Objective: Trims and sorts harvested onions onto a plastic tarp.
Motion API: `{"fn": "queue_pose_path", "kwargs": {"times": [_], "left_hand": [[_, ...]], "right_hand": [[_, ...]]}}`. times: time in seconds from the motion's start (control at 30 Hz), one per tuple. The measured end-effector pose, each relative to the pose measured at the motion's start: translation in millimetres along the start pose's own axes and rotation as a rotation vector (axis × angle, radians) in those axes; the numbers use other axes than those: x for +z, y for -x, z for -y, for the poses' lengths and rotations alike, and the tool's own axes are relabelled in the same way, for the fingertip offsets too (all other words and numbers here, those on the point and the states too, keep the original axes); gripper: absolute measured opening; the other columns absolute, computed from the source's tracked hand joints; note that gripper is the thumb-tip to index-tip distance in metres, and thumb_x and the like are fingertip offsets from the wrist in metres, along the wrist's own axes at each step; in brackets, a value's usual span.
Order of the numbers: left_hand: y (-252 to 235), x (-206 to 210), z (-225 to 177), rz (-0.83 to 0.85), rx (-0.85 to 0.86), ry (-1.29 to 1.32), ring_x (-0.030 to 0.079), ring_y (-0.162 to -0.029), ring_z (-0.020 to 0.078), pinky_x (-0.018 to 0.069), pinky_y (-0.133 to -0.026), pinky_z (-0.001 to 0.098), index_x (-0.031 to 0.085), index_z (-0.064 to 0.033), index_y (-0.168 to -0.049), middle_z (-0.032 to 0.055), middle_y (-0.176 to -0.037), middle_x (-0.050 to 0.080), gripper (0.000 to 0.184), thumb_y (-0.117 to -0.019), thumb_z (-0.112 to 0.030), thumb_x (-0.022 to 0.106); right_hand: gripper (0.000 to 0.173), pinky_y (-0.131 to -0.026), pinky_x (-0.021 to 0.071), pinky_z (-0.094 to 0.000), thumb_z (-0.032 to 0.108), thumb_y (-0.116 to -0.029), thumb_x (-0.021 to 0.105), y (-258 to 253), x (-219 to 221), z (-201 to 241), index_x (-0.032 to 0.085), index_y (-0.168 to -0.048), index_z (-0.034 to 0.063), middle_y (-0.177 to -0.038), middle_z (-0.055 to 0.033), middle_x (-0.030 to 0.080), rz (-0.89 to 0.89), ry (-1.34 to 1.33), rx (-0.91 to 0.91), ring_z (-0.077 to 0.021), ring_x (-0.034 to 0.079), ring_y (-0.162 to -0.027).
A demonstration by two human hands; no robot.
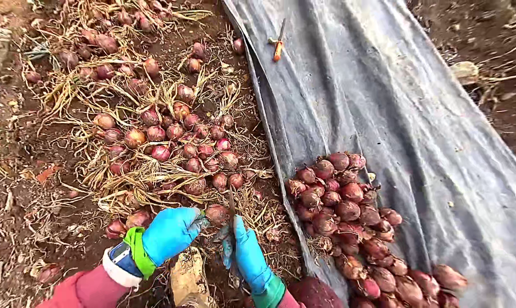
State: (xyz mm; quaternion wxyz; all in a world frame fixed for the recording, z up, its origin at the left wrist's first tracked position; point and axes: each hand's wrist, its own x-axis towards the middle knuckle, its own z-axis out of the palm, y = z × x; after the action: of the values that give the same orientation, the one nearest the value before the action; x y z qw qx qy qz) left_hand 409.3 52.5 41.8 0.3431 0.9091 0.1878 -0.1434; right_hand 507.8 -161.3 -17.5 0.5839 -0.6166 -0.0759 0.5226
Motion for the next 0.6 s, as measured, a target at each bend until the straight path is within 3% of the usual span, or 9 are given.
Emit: {"fn": "queue_pose_path", "kwargs": {"times": [0.07, 0.17, 0.27, 0.33, 0.4, 0.43, 0.5, 0.57, 0.6], "left_hand": [[-15.3, 1.6, -33.6, 0.034, -0.002, -0.028, 0.069, -0.075, 0.0207, 0.0569, -0.07, 0.0504, 0.073, -0.0171, -0.092, 0.0018, -0.078, 0.07, 0.025, -0.0964, -0.039, 0.061], [-43.7, -9.6, -105.4, 0.406, 0.002, -0.277, 0.07, -0.09, 0.0307, 0.0542, -0.077, 0.0584, 0.07, -0.0131, -0.095, 0.0091, -0.091, 0.071, 0.037, -0.1005, -0.044, 0.051], [-76.2, -20.2, -132.9, 0.327, 0.018, -0.331, 0.071, -0.091, 0.0296, 0.0547, -0.074, 0.0575, 0.07, -0.0155, -0.094, 0.0075, -0.092, 0.072, 0.035, -0.1016, -0.043, 0.051], [-106.6, -30.1, -110.5, 0.118, -0.1, -0.28, 0.071, -0.088, 0.03, 0.0547, -0.072, 0.0585, 0.071, -0.0181, -0.093, 0.0068, -0.09, 0.073, 0.032, -0.1004, -0.044, 0.053], [-117.2, -34.1, -70.9, 0.002, -0.186, -0.172, 0.071, -0.085, 0.0303, 0.055, -0.072, 0.0605, 0.073, -0.0193, -0.093, 0.0069, -0.086, 0.073, 0.032, -0.0984, -0.046, 0.058], [-105.9, -32.4, -51.7, 0.038, -0.173, -0.132, 0.071, -0.084, 0.0287, 0.0558, -0.073, 0.0595, 0.074, -0.0189, -0.092, 0.0061, -0.085, 0.073, 0.033, -0.0966, -0.049, 0.061], [-55.1, -13.2, -9.2, 0.313, -0.072, -0.074, 0.071, -0.09, 0.027, 0.0569, -0.081, 0.0573, 0.075, -0.0159, -0.098, 0.0064, -0.091, 0.073, 0.038, -0.0943, -0.053, 0.067], [6.9, 25.8, 49.6, 0.555, 0.033, 0.072, 0.071, -0.098, 0.0284, 0.055, -0.09, 0.0598, 0.076, -0.0141, -0.106, 0.0085, -0.099, 0.075, 0.043, -0.0894, -0.053, 0.074], [36.0, 36.4, 82.8, 0.581, -0.012, 0.203, 0.071, -0.1, 0.028, 0.054, -0.094, 0.06, 0.077, -0.0126, -0.111, 0.0096, -0.102, 0.076, 0.045, -0.0911, -0.053, 0.074]], "right_hand": [[0.093, -0.048, 0.0564, -0.0368, 0.085, -0.0922, 0.023, 3.7, -16.5, -2.0, 0.067, -0.102, 0.0035, -0.063, -0.0055, 0.062, 0.075, 0.115, 0.023, -0.0185, 0.06, -0.049], [0.095, -0.047, 0.0555, -0.0366, 0.097, -0.0777, 0.029, 12.0, -40.5, 14.9, 0.063, -0.085, 0.0095, -0.062, -0.0042, 0.062, 0.089, 0.279, 0.005, -0.0181, 0.061, -0.049], [0.094, -0.043, 0.0517, -0.035, 0.093, -0.0839, 0.021, 16.8, -67.6, 41.1, 0.064, -0.084, 0.0091, -0.058, -0.004, 0.056, -0.131, 0.238, -0.118, -0.017, 0.056, -0.045], [0.091, -0.04, 0.0508, -0.0354, 0.079, -0.096, 0.01, 16.0, -89.0, 56.4, 0.065, -0.088, 0.0069, -0.052, -0.003, 0.052, -0.353, 0.079, -0.219, -0.0165, 0.052, -0.041], [0.087, -0.038, 0.0493, -0.0383, 0.075, -0.0979, 0.003, 16.6, -110.2, 72.5, 0.06, -0.09, 0.0104, -0.051, -0.0035, 0.05, -0.541, -0.004, -0.246, -0.0187, 0.05, -0.039], [0.086, -0.038, 0.049, -0.0385, 0.075, -0.098, 0.002, 13.6, -116.6, 77.0, 0.06, -0.093, 0.0108, -0.053, -0.0038, 0.05, -0.57, 0.003, -0.23, -0.0191, 0.05, -0.04], [0.089, -0.038, 0.0502, -0.037, 0.076, -0.0971, 0.001, 4.5, -113.5, 69.1, 0.062, -0.099, 0.0106, -0.055, -0.0032, 0.053, -0.508, 0.066, -0.152, -0.0178, 0.052, -0.041], [0.092, -0.039, 0.052, -0.035, 0.076, -0.0969, 0.004, -8.0, -100.2, 44.8, 0.066, -0.107, 0.0098, -0.057, -0.0008, 0.057, -0.327, 0.108, -0.051, -0.0153, 0.055, -0.042], [0.091, -0.04, 0.0529, -0.035, 0.075, -0.0979, 0.005, -17.1, -91.8, 30.3, 0.066, -0.11, 0.0097, -0.059, -0.0003, 0.059, -0.238, 0.121, 0.003, -0.0147, 0.057, -0.044]]}}
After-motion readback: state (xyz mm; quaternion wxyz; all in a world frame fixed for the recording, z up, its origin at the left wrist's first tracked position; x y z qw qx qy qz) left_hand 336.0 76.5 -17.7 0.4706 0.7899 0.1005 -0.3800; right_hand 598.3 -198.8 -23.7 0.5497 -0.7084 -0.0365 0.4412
